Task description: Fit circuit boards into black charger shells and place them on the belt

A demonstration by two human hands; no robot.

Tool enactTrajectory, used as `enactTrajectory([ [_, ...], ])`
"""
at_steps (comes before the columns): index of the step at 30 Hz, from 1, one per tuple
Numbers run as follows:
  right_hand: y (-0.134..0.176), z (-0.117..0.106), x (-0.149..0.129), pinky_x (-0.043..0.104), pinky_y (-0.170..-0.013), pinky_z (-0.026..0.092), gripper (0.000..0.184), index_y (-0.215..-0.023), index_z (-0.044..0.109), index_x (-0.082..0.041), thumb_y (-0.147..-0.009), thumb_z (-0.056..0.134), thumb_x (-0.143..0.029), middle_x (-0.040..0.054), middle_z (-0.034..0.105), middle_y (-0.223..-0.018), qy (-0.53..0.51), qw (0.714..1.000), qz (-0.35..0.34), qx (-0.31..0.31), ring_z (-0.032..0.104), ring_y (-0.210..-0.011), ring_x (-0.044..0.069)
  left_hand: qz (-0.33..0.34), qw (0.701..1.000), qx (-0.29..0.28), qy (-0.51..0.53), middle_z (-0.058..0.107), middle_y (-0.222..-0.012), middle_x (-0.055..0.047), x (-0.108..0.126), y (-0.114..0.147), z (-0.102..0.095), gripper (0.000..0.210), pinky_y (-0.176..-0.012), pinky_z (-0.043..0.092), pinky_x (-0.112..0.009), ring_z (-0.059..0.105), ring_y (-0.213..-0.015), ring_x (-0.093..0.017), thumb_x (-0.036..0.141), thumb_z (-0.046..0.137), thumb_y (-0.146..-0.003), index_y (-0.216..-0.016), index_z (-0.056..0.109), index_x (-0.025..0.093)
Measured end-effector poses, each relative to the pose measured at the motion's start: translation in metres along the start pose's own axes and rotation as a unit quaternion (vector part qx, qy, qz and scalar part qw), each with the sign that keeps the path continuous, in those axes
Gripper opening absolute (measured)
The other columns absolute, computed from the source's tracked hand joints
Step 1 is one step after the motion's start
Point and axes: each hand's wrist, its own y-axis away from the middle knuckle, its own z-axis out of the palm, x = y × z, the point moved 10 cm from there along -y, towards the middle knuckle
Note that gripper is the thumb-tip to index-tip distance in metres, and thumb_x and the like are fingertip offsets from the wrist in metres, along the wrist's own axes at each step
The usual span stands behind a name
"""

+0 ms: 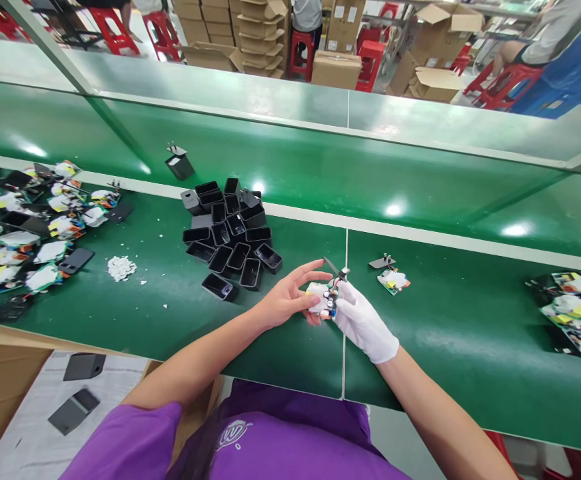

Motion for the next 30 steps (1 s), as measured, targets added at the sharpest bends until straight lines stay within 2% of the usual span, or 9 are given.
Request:
enactTrajectory([
  [3,0.002,0.0,0.009,0.036,-0.065,0.056,0.042,-0.096,0.059,-0.023,-0.076,0.079,-0.053,0.0021,0.068,-0.082,-0.029,0.999,0.014,-0.008,0.064,-0.064,0.019,-0.002,1.0,-0.017,0.011,0.041,-0.153,-0.019,0.001,0.001,0.005,0.084,-0.056,0.06,-0.024,0.074,-0.064,-0.013,0.037,0.078,-0.08,-0.151,0.033,0.036],
  [11,0.007,-0.009,0.032,0.036,-0.063,0.052,0.052,-0.112,0.067,-0.021,-0.075,0.079,-0.056,0.0026,0.068,-0.074,-0.026,0.998,0.059,-0.002,0.06,-0.062,0.019,-0.003,0.999,-0.044,0.017,0.029,-0.16,-0.024,0.002,0.0,0.008,0.097,-0.052,0.06,-0.023,0.075,-0.064,-0.015,0.036,0.084,-0.074,-0.153,0.027,0.039],
  [15,0.009,-0.017,0.03,0.037,-0.072,0.054,0.057,-0.115,0.068,-0.025,-0.07,0.083,-0.057,0.0072,0.072,-0.097,-0.011,0.998,0.046,0.034,0.064,-0.076,0.021,0.021,0.998,0.011,-0.05,0.033,-0.158,-0.025,0.01,0.002,-0.001,0.097,-0.051,0.057,-0.021,0.072,-0.059,-0.012,0.038,0.083,-0.074,-0.153,0.027,0.034],
  [18,0.01,-0.021,0.02,0.038,-0.079,0.054,0.06,-0.119,0.067,-0.031,-0.068,0.085,-0.055,0.0063,0.07,-0.11,-0.008,0.998,0.023,0.053,0.065,-0.083,0.021,0.046,0.972,0.087,-0.212,0.048,-0.149,-0.019,0.029,0.01,-0.011,0.078,-0.05,0.054,-0.022,0.066,-0.052,-0.007,0.045,0.077,-0.078,-0.145,0.042,0.03],
  [20,0.01,-0.024,0.009,0.041,-0.084,0.053,0.062,-0.123,0.065,-0.032,-0.069,0.085,-0.056,0.0059,0.067,-0.114,0.002,0.998,-0.003,0.063,0.065,-0.087,0.021,0.096,0.902,0.171,-0.385,0.059,-0.138,-0.014,0.06,0.021,-0.021,0.057,-0.058,0.056,-0.027,0.066,-0.058,-0.01,0.049,0.071,-0.081,-0.131,0.058,0.024],
  [23,0.008,-0.033,-0.006,0.045,-0.09,0.05,0.063,-0.125,0.065,-0.029,-0.071,0.081,-0.058,0.0075,0.065,-0.111,0.025,0.994,-0.039,0.094,0.063,-0.093,0.024,0.143,0.714,0.279,-0.626,0.059,-0.137,-0.014,0.106,0.038,-0.025,0.049,-0.094,0.052,-0.042,0.065,-0.105,-0.028,0.043,0.071,-0.083,-0.125,0.063,0.02],
  [25,0.007,-0.039,-0.012,0.046,-0.093,0.049,0.061,-0.121,0.067,-0.027,-0.071,0.081,-0.058,0.0078,0.065,-0.107,0.028,0.991,-0.051,0.117,0.061,-0.094,0.024,0.094,0.614,0.294,-0.727,0.057,-0.139,-0.017,0.114,0.037,-0.032,0.061,-0.107,0.041,-0.05,0.05,-0.128,-0.037,0.036,0.074,-0.081,-0.135,0.056,0.017],
  [27,0.006,-0.042,-0.015,0.047,-0.095,0.049,0.059,-0.118,0.068,-0.026,-0.07,0.082,-0.058,0.0075,0.065,-0.105,0.02,0.99,-0.054,0.125,0.061,-0.093,0.025,0.028,0.556,0.28,-0.782,0.06,-0.134,-0.021,0.109,0.032,-0.042,0.069,-0.107,0.038,-0.053,0.045,-0.13,-0.04,0.031,0.076,-0.08,-0.141,0.05,0.011],
  [30,0.005,-0.041,-0.016,0.049,-0.093,0.05,0.06,-0.119,0.067,-0.026,-0.07,0.082,-0.057,0.0079,0.064,-0.105,0.017,0.991,-0.052,0.121,0.062,-0.092,0.026,0.006,0.523,0.263,-0.81,0.066,-0.123,-0.021,0.1,0.028,-0.046,0.06,-0.101,0.04,-0.052,0.048,-0.126,-0.04,0.025,0.07,-0.084,-0.139,0.052,0.008],
])
